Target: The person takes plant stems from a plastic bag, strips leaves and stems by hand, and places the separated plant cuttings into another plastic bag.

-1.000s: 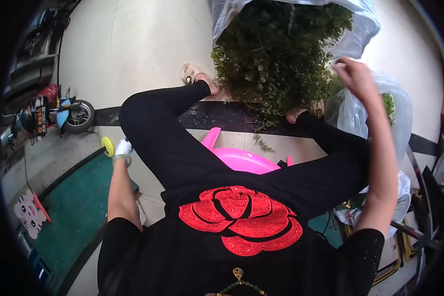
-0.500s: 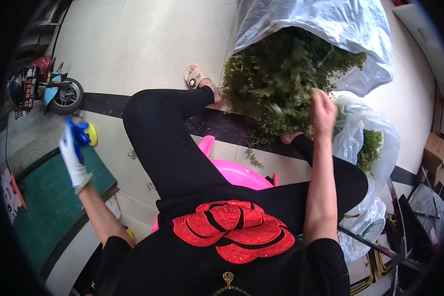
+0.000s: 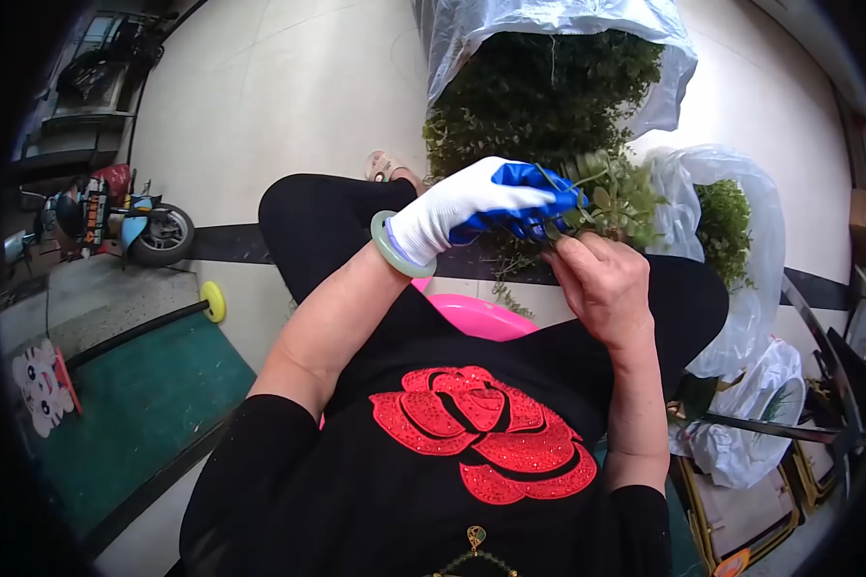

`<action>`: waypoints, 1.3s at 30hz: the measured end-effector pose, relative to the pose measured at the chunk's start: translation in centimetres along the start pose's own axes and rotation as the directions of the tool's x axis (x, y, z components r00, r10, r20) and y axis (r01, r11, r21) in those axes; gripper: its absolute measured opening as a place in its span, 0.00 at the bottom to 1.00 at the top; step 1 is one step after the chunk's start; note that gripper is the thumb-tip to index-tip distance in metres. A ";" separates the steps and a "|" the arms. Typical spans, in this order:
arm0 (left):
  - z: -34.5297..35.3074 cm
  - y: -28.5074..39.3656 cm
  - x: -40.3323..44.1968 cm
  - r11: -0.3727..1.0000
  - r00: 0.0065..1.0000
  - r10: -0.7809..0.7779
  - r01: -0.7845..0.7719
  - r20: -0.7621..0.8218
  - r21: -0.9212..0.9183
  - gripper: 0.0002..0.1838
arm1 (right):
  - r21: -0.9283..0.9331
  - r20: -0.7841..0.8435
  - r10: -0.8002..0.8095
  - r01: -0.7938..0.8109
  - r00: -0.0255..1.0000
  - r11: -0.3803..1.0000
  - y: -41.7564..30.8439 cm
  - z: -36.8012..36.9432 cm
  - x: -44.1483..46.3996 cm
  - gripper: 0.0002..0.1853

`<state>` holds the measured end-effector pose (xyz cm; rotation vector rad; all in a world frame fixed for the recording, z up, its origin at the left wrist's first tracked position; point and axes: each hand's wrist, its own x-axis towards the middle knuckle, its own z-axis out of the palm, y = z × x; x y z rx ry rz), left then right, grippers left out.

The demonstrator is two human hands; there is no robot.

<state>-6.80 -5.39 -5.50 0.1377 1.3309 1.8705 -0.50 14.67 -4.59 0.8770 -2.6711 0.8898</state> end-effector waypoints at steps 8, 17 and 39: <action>2.3 0.7 -3.9 0.969 0.947 0.206 -0.232 -0.245 -0.081 0.16 | 0.193 0.033 0.065 -0.070 0.997 0.979 -2.9 -1.1 -0.4 0.13; 3.3 4.2 -6.2 0.984 0.988 0.103 -0.084 -0.115 0.157 0.15 | 0.396 -0.470 0.129 0.077 0.873 0.915 0.1 -9.9 0.4 0.45; 3.6 3.5 -5.9 0.982 0.942 0.182 -0.161 -0.283 0.093 0.15 | 0.819 0.561 0.070 -0.565 0.825 0.093 -2.2 1.0 0.3 0.18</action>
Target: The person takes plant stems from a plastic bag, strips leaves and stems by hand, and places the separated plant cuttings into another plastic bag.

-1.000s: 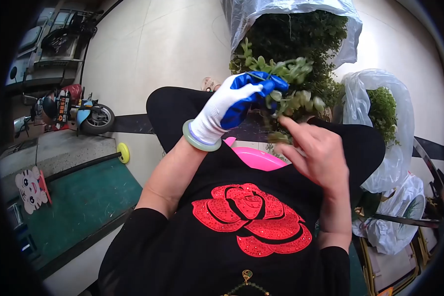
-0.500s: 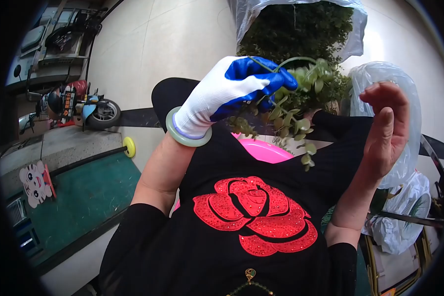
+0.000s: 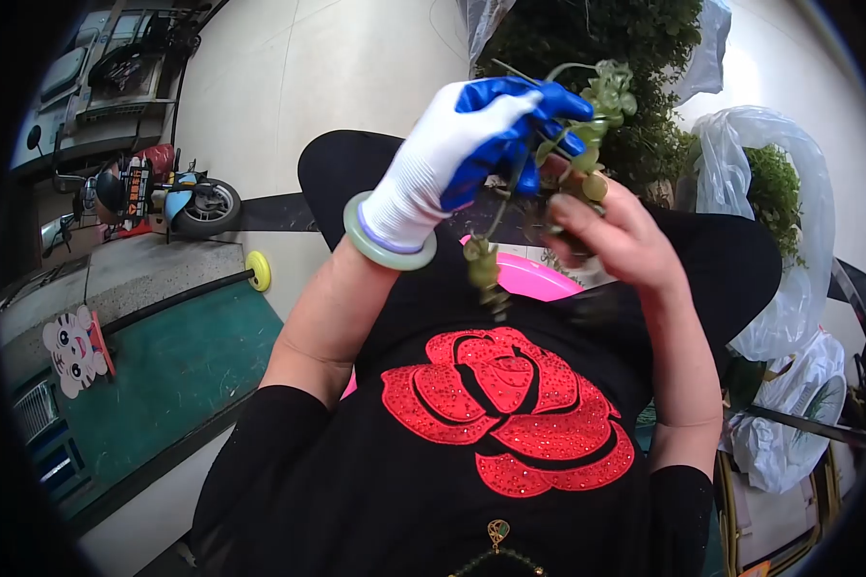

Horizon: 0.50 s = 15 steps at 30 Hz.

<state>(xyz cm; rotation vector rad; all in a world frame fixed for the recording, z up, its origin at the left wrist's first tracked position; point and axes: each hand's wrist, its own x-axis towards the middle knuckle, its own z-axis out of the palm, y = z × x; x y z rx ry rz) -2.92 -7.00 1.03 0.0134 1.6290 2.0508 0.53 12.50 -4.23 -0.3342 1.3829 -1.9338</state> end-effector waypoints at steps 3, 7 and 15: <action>-1.0 0.2 -0.2 1.000 0.999 0.014 -0.014 -0.052 -0.002 0.20 | 0.086 0.090 0.010 -0.018 0.996 0.996 -0.3 -2.3 -0.2 0.17; -0.9 -2.3 1.8 0.976 0.970 0.198 -0.183 -0.142 0.116 0.16 | -0.034 0.111 0.051 -0.048 0.993 0.998 1.2 -2.8 1.1 0.27; -0.2 -2.4 2.1 0.860 0.970 0.167 -0.057 -0.174 0.508 0.12 | -0.073 -0.004 0.002 -0.002 1.000 0.997 1.2 -4.3 2.4 0.25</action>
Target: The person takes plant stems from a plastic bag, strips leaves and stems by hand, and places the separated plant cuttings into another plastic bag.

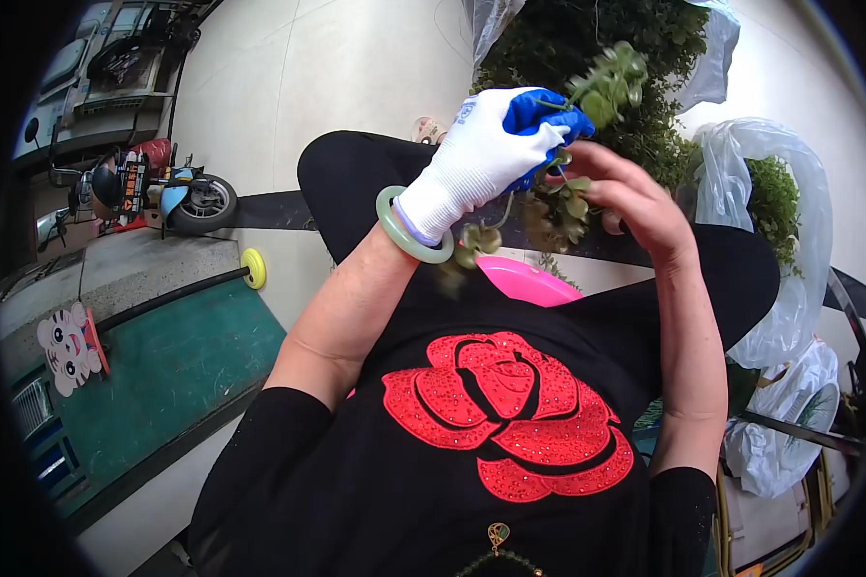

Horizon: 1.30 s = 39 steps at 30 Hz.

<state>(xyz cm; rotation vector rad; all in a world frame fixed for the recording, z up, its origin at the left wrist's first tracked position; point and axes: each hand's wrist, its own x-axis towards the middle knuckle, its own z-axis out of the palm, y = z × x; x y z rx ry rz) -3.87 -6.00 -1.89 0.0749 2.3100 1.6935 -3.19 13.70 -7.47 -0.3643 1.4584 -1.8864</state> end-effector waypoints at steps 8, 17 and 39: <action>0.9 -1.1 1.1 0.994 0.997 0.074 -0.076 0.026 0.079 0.12 | -0.023 0.140 0.145 -0.143 0.980 0.989 3.6 1.7 2.5 0.20; -1.2 -3.1 1.9 0.923 0.959 0.033 0.080 0.283 -0.377 0.19 | -0.056 0.265 0.065 -0.051 0.962 0.997 2.1 1.5 2.4 0.18; -2.0 -6.1 -1.0 0.932 0.873 -0.003 0.180 0.488 -0.315 0.17 | -0.652 0.167 0.069 0.058 0.983 0.756 -2.5 0.2 0.8 0.17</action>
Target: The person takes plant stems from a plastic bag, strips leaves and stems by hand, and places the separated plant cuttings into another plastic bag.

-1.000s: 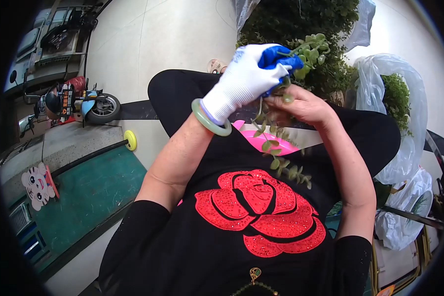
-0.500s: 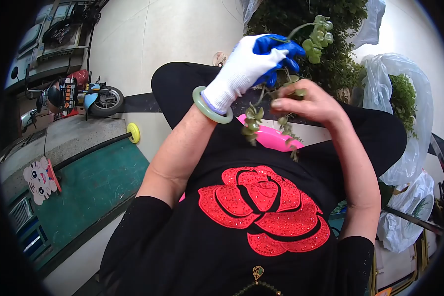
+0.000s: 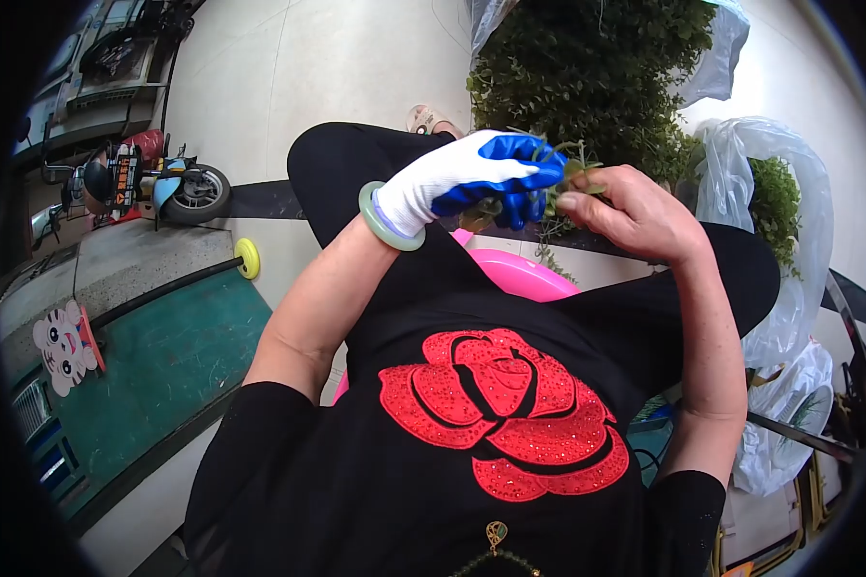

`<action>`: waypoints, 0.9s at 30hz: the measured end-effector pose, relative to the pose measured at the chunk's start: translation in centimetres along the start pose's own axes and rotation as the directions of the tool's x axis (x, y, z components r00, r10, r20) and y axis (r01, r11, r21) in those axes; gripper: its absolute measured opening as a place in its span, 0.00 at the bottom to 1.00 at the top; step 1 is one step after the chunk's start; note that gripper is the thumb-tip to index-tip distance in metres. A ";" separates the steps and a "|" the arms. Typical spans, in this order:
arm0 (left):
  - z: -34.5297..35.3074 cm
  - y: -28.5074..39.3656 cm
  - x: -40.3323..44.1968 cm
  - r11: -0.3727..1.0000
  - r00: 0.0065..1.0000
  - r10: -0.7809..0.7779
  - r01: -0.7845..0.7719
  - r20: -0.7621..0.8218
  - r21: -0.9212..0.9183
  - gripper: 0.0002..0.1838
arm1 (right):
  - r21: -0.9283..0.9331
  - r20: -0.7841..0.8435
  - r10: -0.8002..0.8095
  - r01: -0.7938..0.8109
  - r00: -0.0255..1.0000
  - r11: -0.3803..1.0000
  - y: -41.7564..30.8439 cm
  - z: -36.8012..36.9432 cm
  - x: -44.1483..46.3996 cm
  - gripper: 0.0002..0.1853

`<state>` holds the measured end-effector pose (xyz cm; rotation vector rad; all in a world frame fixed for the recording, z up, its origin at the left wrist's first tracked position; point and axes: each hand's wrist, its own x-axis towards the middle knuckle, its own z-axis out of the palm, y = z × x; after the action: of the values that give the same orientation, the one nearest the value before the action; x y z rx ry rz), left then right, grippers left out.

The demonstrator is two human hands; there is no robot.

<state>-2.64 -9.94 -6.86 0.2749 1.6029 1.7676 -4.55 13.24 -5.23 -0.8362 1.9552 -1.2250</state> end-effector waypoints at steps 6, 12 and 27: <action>1.6 0.4 -0.7 0.782 0.989 -0.127 0.150 0.082 -0.604 0.19 | 0.009 0.206 -0.047 0.046 0.977 0.999 -1.4 -0.2 -1.0 0.16; 3.0 2.9 -2.7 0.877 0.946 -0.322 0.314 0.042 -0.363 0.24 | 0.093 0.126 -0.054 0.043 0.990 0.995 0.7 0.2 -2.8 0.10; 4.0 3.7 -3.6 0.793 0.949 -0.210 0.307 0.236 -0.526 0.21 | 0.024 0.137 -0.222 0.221 0.965 0.975 -1.1 -0.1 -3.3 0.06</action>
<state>1.03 -8.95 -1.54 -0.0793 0.8929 1.8477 -2.56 15.56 -3.52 -1.1306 1.7797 -1.2635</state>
